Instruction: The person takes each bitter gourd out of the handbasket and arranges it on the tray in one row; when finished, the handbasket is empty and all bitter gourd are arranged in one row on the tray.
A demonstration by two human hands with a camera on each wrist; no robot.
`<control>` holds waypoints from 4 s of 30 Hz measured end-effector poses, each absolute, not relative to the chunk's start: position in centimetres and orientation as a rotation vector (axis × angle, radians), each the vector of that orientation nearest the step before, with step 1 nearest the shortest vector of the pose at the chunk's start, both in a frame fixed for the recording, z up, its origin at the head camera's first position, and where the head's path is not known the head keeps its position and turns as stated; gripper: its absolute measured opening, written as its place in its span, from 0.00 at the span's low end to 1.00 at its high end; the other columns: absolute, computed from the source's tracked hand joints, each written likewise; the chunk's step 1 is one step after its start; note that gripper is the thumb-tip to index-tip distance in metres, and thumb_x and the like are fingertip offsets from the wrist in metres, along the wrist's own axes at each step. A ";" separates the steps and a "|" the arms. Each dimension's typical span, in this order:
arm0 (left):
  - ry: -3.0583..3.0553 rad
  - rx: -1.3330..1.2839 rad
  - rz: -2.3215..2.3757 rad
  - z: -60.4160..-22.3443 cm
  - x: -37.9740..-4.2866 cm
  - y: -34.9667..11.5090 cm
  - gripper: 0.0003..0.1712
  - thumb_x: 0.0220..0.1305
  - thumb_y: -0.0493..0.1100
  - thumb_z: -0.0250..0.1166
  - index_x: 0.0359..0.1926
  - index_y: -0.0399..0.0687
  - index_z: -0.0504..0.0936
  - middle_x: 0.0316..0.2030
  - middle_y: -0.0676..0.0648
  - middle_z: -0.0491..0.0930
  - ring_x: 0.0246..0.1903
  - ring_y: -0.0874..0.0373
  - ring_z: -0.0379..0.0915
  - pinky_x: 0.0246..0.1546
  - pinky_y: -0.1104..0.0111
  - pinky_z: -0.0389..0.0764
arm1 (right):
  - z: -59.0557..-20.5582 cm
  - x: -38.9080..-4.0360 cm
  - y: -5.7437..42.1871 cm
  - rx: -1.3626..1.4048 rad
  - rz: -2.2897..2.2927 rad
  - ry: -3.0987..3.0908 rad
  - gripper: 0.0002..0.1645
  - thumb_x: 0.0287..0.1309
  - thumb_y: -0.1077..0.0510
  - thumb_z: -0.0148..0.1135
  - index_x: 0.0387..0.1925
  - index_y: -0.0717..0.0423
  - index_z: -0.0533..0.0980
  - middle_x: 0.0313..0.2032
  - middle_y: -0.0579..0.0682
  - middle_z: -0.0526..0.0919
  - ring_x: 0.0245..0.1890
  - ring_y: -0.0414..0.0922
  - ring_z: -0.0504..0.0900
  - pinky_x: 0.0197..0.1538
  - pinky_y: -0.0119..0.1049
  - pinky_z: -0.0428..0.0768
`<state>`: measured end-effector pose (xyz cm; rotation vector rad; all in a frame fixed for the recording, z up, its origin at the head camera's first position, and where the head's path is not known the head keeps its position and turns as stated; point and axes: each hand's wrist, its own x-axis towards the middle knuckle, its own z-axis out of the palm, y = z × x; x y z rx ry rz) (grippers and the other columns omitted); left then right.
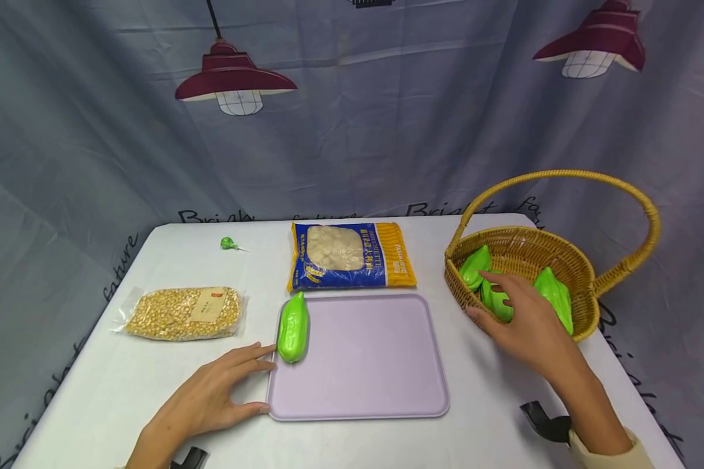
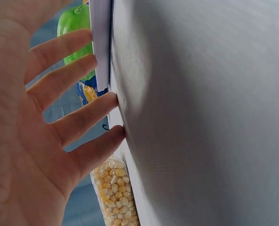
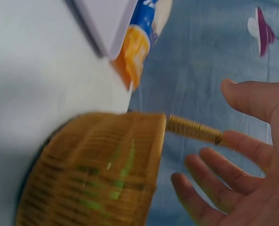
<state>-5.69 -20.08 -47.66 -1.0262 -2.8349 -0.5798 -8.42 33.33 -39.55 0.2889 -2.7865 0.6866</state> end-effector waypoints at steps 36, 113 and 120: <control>-2.775 -1.044 -0.576 -48.0 -5.9 -20.2 0.34 0.58 0.70 0.78 0.59 0.59 0.87 0.71 0.55 0.79 0.69 0.47 0.77 0.66 0.53 0.84 | -41.1 -8.8 42.1 -0.134 0.404 -2.960 0.46 0.63 0.54 0.78 0.73 0.71 0.66 0.62 0.85 0.65 0.57 0.84 0.67 0.52 0.86 0.68; -2.773 -1.076 -0.606 -48.0 -6.0 -20.3 0.36 0.57 0.70 0.79 0.60 0.57 0.87 0.71 0.53 0.79 0.70 0.47 0.76 0.69 0.53 0.82 | -40.6 -8.5 30.0 0.311 0.655 -2.766 0.39 0.57 0.54 0.82 0.69 0.50 0.78 0.56 0.62 0.79 0.42 0.55 0.82 0.34 0.36 0.83; -2.787 -1.065 -0.597 -47.8 -6.1 -20.3 0.36 0.55 0.69 0.80 0.59 0.57 0.87 0.71 0.53 0.78 0.70 0.47 0.76 0.69 0.53 0.81 | -41.9 -9.0 27.2 0.348 0.810 -2.785 0.38 0.61 0.53 0.80 0.71 0.50 0.77 0.58 0.62 0.79 0.47 0.60 0.85 0.42 0.55 0.92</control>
